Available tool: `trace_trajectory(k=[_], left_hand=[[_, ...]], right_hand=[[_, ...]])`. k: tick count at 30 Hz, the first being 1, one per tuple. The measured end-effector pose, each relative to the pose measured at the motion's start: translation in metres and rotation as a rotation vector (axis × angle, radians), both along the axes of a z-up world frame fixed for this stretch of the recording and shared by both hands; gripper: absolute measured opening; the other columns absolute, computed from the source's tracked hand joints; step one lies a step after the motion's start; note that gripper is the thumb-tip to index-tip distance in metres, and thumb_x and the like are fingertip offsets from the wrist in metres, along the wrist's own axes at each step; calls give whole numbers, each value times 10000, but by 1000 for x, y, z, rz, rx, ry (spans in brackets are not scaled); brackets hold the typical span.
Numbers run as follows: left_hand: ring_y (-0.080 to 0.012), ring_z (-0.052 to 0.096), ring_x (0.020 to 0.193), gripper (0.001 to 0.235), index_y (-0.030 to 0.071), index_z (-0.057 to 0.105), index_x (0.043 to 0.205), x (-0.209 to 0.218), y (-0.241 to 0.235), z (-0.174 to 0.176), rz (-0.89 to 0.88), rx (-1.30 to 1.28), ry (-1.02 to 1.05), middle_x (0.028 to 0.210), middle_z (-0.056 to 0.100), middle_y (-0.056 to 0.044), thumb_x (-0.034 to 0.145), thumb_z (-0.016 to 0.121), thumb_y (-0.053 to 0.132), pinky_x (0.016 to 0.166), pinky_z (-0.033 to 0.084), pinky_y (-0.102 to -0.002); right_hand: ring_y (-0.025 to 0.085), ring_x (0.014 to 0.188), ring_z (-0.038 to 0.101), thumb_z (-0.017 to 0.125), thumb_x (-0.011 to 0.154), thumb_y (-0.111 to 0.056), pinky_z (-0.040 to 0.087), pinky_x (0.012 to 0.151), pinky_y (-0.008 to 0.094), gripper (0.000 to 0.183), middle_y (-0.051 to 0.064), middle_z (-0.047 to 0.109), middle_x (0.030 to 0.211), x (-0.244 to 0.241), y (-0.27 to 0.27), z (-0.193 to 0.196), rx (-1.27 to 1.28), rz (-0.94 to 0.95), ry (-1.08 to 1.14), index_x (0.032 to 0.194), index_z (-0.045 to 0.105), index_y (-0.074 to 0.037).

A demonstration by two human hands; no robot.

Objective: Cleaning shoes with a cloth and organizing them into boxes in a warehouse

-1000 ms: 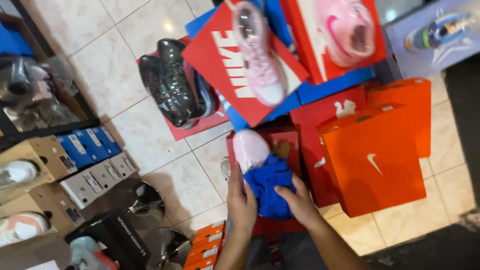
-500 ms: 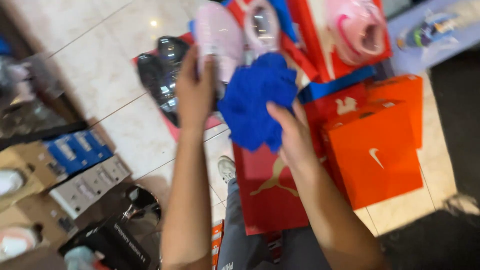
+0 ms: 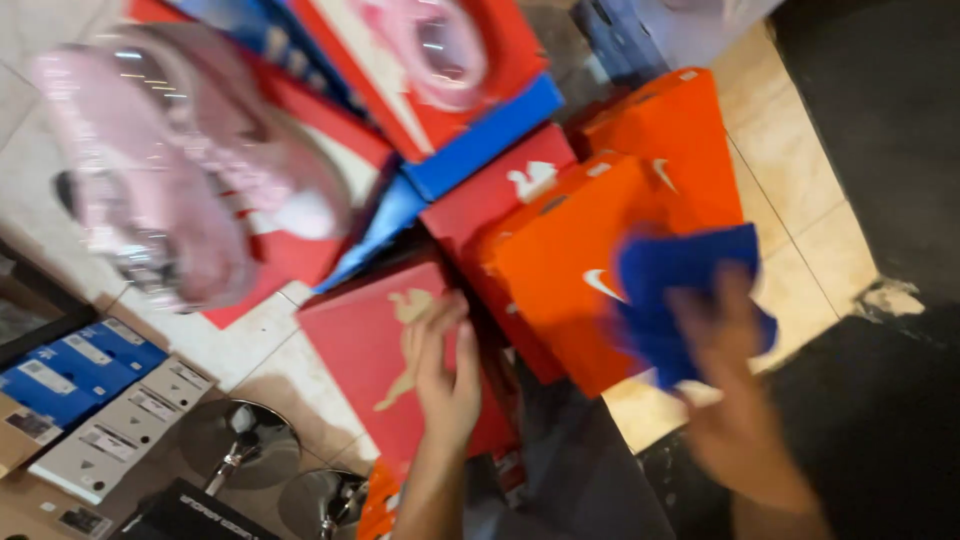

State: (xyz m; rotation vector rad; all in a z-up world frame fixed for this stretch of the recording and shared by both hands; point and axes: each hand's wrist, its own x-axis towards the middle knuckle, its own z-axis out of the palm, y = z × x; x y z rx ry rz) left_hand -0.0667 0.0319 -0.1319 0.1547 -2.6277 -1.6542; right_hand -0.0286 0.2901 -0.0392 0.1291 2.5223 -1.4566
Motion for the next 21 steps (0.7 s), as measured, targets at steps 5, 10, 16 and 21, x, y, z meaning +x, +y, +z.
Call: trace_trajectory(k=[5, 10, 16, 21], left_hand=[[-476, 379, 1438, 416, 33, 495, 1458, -9, 74, -61, 126, -8, -115, 1559, 410, -243, 1065, 542, 163, 1163, 312, -602], [-491, 323, 1466, 487, 2, 364, 1550, -11, 97, -99, 287, 122, -260, 1553, 394, -307, 1124, 408, 234, 1210, 250, -605], [-451, 377, 1465, 529, 56, 292, 1609, -9, 110, -104, 344, 68, -208, 1569, 427, -266, 1124, 357, 255, 1218, 287, -568], [-393, 419, 1454, 517, 97, 282, 1625, -10, 92, -115, 294, -9, -187, 1558, 471, -211, 1124, 363, 195, 1202, 324, -531]], right_hand=[[374, 1408, 503, 688, 882, -266, 319, 1188, 538, 463, 176, 547, 1502, -15, 8, -109, 341, 106, 387, 1336, 687, -177], [399, 1484, 387, 457, 1004, -479, 197, 1165, 698, 485, 127, 443, 1609, -30, 7, -174, 733, 327, 500, 1472, 549, -392], [416, 1495, 321, 578, 1021, -435, 273, 1142, 620, 577, 191, 339, 1635, -92, -15, -172, 847, 124, 405, 1569, 484, -282], [424, 1505, 336, 578, 964, -345, 229, 1178, 630, 587, 192, 377, 1633, -27, -35, -162, 666, 413, 390, 1540, 487, -279]])
